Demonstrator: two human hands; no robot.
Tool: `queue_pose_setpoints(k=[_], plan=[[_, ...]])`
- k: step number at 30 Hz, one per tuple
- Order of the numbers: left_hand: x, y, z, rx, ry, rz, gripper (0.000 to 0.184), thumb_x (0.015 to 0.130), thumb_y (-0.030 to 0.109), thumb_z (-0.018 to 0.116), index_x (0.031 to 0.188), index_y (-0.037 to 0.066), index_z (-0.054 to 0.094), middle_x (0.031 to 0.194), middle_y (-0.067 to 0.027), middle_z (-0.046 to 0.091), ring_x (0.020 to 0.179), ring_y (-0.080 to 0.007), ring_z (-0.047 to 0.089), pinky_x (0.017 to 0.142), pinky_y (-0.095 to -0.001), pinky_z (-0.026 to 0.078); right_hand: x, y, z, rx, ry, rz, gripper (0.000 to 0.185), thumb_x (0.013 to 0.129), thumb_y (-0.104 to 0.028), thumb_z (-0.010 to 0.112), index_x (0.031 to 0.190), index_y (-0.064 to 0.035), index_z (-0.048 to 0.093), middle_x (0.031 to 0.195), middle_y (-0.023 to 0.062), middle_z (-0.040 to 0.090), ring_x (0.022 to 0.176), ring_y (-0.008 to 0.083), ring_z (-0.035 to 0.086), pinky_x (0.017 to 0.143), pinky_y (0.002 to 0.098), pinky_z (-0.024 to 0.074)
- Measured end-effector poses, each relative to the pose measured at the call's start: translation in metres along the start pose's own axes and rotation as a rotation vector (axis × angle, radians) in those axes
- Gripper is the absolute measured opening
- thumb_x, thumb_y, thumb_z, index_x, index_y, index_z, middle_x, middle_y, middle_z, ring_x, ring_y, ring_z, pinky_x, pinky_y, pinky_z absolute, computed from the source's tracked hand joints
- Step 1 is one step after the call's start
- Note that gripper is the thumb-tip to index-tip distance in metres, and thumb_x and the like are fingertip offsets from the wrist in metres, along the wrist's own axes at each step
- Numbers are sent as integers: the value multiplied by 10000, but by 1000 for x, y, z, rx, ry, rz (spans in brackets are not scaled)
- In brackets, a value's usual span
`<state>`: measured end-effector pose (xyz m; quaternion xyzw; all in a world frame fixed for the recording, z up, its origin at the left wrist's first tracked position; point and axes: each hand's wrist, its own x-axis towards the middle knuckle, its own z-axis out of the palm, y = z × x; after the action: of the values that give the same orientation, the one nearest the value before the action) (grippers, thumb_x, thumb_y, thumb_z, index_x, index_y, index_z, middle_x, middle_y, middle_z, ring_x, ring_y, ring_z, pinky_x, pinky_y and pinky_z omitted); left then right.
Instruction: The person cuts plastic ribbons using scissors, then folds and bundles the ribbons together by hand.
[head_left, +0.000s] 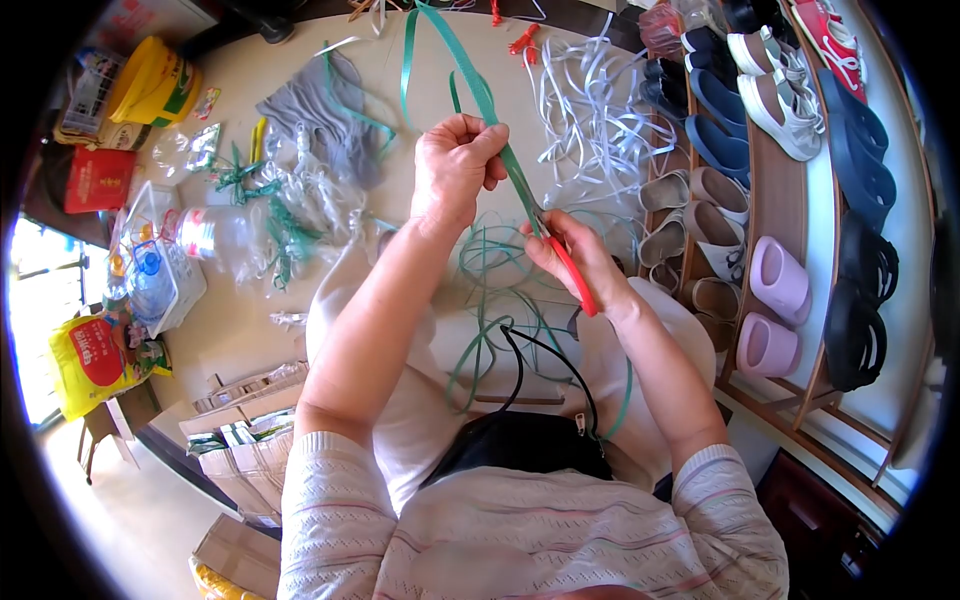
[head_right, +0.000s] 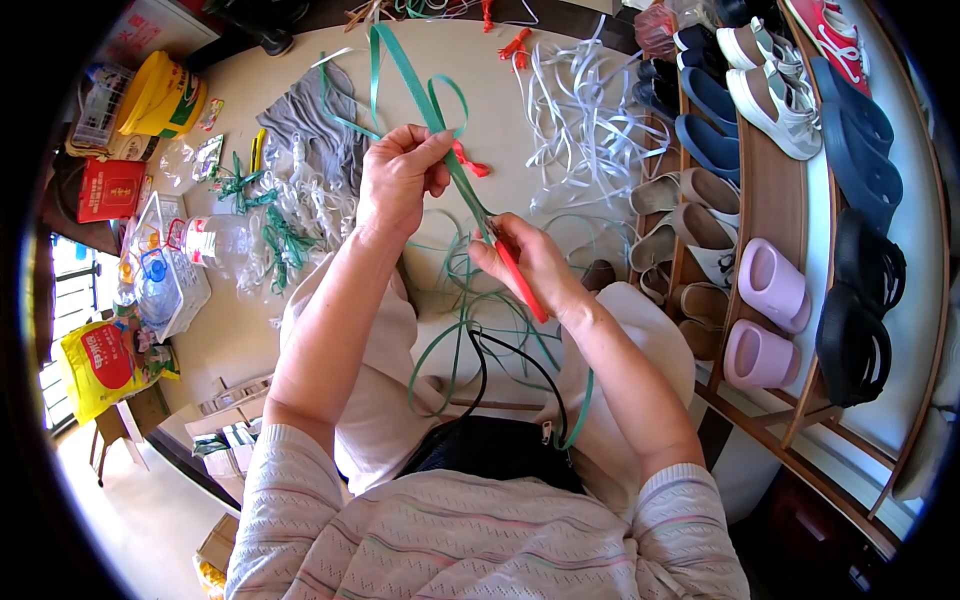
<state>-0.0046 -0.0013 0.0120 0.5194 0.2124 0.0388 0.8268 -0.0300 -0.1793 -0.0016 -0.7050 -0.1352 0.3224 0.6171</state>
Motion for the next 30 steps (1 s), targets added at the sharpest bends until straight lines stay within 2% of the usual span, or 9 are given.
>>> queue_pose_setpoints(k=[2, 5, 11, 17, 20, 24, 30], plan=[[0, 0, -1, -9, -15, 12, 148, 789, 105, 656, 754, 27, 536, 597, -23, 538, 439, -87, 483, 402, -204, 362, 1, -4, 0, 14, 19, 23, 287, 815, -284, 651, 887, -28, 542, 715, -33, 489, 626, 41, 433, 564, 190, 356], [0, -1, -2, -13, -9, 22, 141, 791, 103, 654, 765, 28, 537, 603, -24, 539, 443, -89, 486, 404, -206, 366, 1, 1, 0, 1, -2, 74, 258, 852, -270, 605, 944, -36, 544, 758, -36, 461, 676, 44, 396, 599, 175, 325], [0, 1, -2, -21, 1, 4, 133, 796, 102, 642, 762, 24, 539, 598, -30, 540, 454, -94, 493, 414, -212, 374, 0, 3, -3, -119, 25, 41, 272, 843, -313, 610, 867, -48, 555, 631, -70, 429, 543, 25, 370, 483, 183, 315], [9, 9, -10, 5, -1, 10, 133, 796, 106, 634, 750, 21, 543, 593, -38, 543, 456, -99, 500, 420, -209, 376, -1, 11, 2, -119, 56, -1, 297, 836, -345, 612, 845, -57, 543, 590, -66, 416, 488, 21, 370, 431, 191, 308], [4, 2, -4, 7, 13, 10, 142, 793, 116, 640, 750, 24, 541, 592, -42, 545, 460, -101, 504, 414, -209, 374, 0, -2, 6, 0, 96, 102, 277, 831, -269, 634, 756, -19, 541, 606, -64, 408, 561, 34, 335, 487, 204, 277], [-2, 2, 2, -24, 21, 6, 142, 772, 87, 634, 750, -14, 536, 582, -49, 539, 448, -106, 507, 391, -219, 376, 2, -4, 5, 35, 95, 101, 275, 835, -274, 630, 764, -23, 544, 613, -66, 411, 561, 30, 332, 484, 201, 270], [11, 7, -8, -1, -10, -34, 154, 777, 117, 635, 745, -11, 555, 564, -46, 542, 435, -100, 491, 393, -217, 374, -4, 0, 4, 0, 65, 147, 290, 831, -291, 633, 758, -26, 540, 594, -66, 403, 543, 25, 323, 464, 203, 262]])
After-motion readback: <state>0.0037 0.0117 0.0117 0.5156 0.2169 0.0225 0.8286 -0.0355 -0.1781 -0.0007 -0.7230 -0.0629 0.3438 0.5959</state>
